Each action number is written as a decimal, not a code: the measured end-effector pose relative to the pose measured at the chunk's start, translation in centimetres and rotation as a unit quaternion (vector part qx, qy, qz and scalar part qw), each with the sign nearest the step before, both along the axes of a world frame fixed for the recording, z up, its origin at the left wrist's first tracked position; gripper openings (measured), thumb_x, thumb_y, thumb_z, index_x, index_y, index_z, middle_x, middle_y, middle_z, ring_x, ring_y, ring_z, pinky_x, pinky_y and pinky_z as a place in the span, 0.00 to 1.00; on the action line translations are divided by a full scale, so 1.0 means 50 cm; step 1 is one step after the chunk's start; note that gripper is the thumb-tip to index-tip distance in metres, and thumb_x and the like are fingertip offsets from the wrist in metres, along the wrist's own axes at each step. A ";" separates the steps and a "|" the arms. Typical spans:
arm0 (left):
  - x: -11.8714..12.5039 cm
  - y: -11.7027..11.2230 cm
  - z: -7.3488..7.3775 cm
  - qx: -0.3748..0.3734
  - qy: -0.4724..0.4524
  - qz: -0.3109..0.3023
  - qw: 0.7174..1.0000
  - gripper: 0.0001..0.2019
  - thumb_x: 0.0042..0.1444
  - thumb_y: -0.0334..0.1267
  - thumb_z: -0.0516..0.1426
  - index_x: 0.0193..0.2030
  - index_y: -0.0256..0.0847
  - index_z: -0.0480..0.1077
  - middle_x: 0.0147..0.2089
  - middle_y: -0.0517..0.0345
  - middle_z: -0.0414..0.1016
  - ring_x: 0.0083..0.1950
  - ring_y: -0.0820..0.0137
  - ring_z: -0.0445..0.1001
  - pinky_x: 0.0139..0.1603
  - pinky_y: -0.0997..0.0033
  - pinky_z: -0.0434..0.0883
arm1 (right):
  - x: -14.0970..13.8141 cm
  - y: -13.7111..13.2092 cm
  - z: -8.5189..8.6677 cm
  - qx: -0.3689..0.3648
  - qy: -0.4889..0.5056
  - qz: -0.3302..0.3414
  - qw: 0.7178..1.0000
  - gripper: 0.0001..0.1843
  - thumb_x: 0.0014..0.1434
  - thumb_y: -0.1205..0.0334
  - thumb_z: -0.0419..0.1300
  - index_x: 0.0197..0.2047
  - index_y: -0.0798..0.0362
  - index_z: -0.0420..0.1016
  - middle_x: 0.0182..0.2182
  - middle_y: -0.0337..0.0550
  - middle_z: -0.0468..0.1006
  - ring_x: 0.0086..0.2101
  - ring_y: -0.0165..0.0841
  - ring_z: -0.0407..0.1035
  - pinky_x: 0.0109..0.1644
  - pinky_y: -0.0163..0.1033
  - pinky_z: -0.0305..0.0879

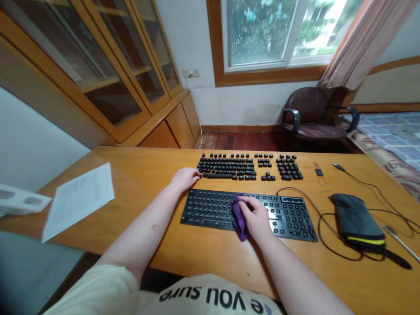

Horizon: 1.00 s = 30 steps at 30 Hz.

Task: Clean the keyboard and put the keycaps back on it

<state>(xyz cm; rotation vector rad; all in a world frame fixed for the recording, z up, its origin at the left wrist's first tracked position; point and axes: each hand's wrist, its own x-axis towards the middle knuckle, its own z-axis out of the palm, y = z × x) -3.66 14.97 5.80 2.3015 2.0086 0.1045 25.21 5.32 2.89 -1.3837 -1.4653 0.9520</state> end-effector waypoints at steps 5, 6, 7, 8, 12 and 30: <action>0.002 -0.016 0.014 0.021 -0.019 0.004 1.000 0.11 0.53 0.39 0.55 0.43 0.43 0.73 0.43 0.52 0.77 0.46 0.62 0.73 0.49 0.65 0.68 | 0.000 -0.001 0.001 -0.001 0.003 0.004 1.000 0.14 0.54 0.52 0.58 0.37 0.51 0.78 0.37 0.46 0.79 0.40 0.41 0.71 0.49 0.48 0.64; 0.005 -0.023 0.019 0.030 -0.027 0.004 0.999 0.12 0.54 0.38 0.55 0.44 0.42 0.72 0.44 0.52 0.76 0.47 0.62 0.73 0.50 0.64 0.68 | 0.000 -0.001 0.001 -0.002 0.005 0.005 1.000 0.14 0.54 0.52 0.58 0.37 0.51 0.78 0.37 0.46 0.79 0.40 0.41 0.71 0.49 0.48 0.64; 0.009 -0.033 0.026 0.041 -0.041 0.003 0.998 0.13 0.54 0.37 0.54 0.46 0.41 0.71 0.45 0.51 0.76 0.47 0.62 0.73 0.50 0.64 0.68 | 0.000 -0.001 0.001 -0.002 0.009 0.004 1.000 0.14 0.54 0.52 0.58 0.37 0.51 0.78 0.37 0.46 0.79 0.40 0.41 0.71 0.49 0.49 0.64; 0.017 -0.045 0.033 0.051 -0.058 0.001 0.997 0.13 0.54 0.37 0.54 0.47 0.41 0.70 0.45 0.52 0.75 0.46 0.64 0.73 0.49 0.66 0.68 | 0.000 -0.001 0.000 -0.002 0.012 0.004 1.000 0.14 0.54 0.52 0.58 0.37 0.51 0.78 0.37 0.46 0.79 0.40 0.41 0.71 0.49 0.49 0.64; 0.075 -0.112 0.057 0.092 -0.277 -0.045 0.955 0.09 0.53 0.34 0.55 0.41 0.38 0.71 0.41 0.54 0.73 0.41 0.69 0.73 0.46 0.68 0.71 | -0.001 -0.004 -0.001 0.012 0.014 0.011 1.000 0.13 0.54 0.53 0.58 0.37 0.51 0.78 0.37 0.46 0.79 0.40 0.40 0.71 0.49 0.49 0.65; 0.235 -0.245 -0.004 0.072 -0.548 -0.008 0.834 0.11 0.49 0.31 0.60 0.40 0.42 0.67 0.39 0.56 0.73 0.37 0.73 0.74 0.45 0.67 0.74 | -0.013 -0.019 0.012 -0.016 0.126 0.070 0.989 0.15 0.54 0.51 0.59 0.41 0.47 0.79 0.41 0.46 0.79 0.43 0.39 0.72 0.51 0.47 0.65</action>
